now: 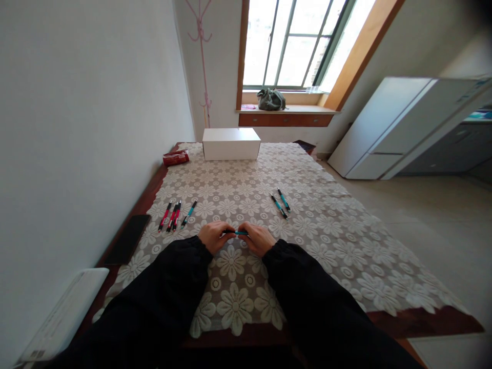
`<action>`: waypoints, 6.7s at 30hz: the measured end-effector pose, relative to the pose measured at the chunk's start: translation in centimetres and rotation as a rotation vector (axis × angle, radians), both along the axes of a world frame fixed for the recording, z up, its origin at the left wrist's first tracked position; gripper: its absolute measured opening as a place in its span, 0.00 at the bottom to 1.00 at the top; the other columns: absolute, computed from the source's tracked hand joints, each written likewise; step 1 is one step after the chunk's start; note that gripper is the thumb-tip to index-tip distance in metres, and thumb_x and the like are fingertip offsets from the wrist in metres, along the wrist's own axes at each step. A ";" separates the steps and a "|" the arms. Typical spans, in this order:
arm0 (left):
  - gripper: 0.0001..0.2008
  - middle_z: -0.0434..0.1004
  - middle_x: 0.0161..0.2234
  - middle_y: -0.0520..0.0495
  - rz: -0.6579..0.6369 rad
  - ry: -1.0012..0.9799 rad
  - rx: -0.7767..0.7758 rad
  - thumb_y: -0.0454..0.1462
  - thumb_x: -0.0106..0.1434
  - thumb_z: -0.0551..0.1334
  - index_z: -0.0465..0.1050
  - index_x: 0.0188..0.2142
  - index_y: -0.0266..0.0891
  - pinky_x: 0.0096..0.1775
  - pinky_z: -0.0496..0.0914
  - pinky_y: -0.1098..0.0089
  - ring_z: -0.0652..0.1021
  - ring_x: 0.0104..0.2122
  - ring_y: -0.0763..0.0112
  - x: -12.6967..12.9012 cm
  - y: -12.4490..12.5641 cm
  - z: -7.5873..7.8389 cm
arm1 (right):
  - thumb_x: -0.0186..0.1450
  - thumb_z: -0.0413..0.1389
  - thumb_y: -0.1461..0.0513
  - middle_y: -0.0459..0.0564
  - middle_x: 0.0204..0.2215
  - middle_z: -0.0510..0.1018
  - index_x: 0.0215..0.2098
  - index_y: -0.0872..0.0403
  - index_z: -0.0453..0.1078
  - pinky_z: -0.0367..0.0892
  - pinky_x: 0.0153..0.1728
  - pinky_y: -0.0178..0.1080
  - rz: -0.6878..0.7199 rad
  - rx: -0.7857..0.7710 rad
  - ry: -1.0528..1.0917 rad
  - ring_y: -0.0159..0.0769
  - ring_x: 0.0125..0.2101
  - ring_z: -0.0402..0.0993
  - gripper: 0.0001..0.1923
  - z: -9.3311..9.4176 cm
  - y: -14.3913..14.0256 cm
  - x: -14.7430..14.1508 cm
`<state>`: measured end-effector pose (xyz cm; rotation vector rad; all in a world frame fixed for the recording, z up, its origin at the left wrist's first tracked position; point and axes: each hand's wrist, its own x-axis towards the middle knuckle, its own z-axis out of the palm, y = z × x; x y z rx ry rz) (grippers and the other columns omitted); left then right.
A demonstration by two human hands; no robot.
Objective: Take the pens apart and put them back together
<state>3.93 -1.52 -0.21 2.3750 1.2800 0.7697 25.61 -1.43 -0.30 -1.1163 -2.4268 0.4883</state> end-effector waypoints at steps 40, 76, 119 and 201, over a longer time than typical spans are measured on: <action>0.14 0.80 0.36 0.49 0.006 0.086 0.004 0.46 0.68 0.56 0.75 0.45 0.43 0.38 0.69 0.70 0.77 0.33 0.70 0.2 -0.1 0.2 | 0.70 0.50 0.60 0.50 0.39 0.78 0.44 0.51 0.69 0.64 0.39 0.35 -0.052 0.065 -0.067 0.37 0.40 0.74 0.07 -0.2 0.2 0.0; 0.12 0.80 0.36 0.49 -0.037 0.089 -0.012 0.44 0.67 0.57 0.77 0.44 0.46 0.40 0.70 0.71 0.78 0.36 0.69 0.0 0.0 -0.1 | 0.72 0.49 0.60 0.49 0.39 0.76 0.42 0.51 0.69 0.63 0.38 0.34 -0.035 0.043 -0.084 0.34 0.40 0.73 0.07 -0.1 0.2 -0.2; 0.10 0.78 0.33 0.49 0.059 0.053 -0.030 0.44 0.66 0.59 0.74 0.41 0.43 0.36 0.68 0.71 0.77 0.33 0.69 -0.1 0.1 -0.2 | 0.72 0.47 0.57 0.49 0.39 0.77 0.45 0.49 0.71 0.63 0.38 0.35 -0.091 0.077 -0.119 0.35 0.39 0.73 0.12 0.2 0.2 0.0; 0.11 0.75 0.27 0.51 0.197 -0.174 -0.044 0.45 0.62 0.63 0.78 0.39 0.41 0.29 0.65 0.73 0.72 0.26 0.74 0.0 0.1 0.0 | 0.69 0.50 0.60 0.49 0.40 0.77 0.45 0.51 0.68 0.64 0.39 0.35 -0.102 0.092 0.031 0.35 0.38 0.73 0.08 -0.1 0.2 0.2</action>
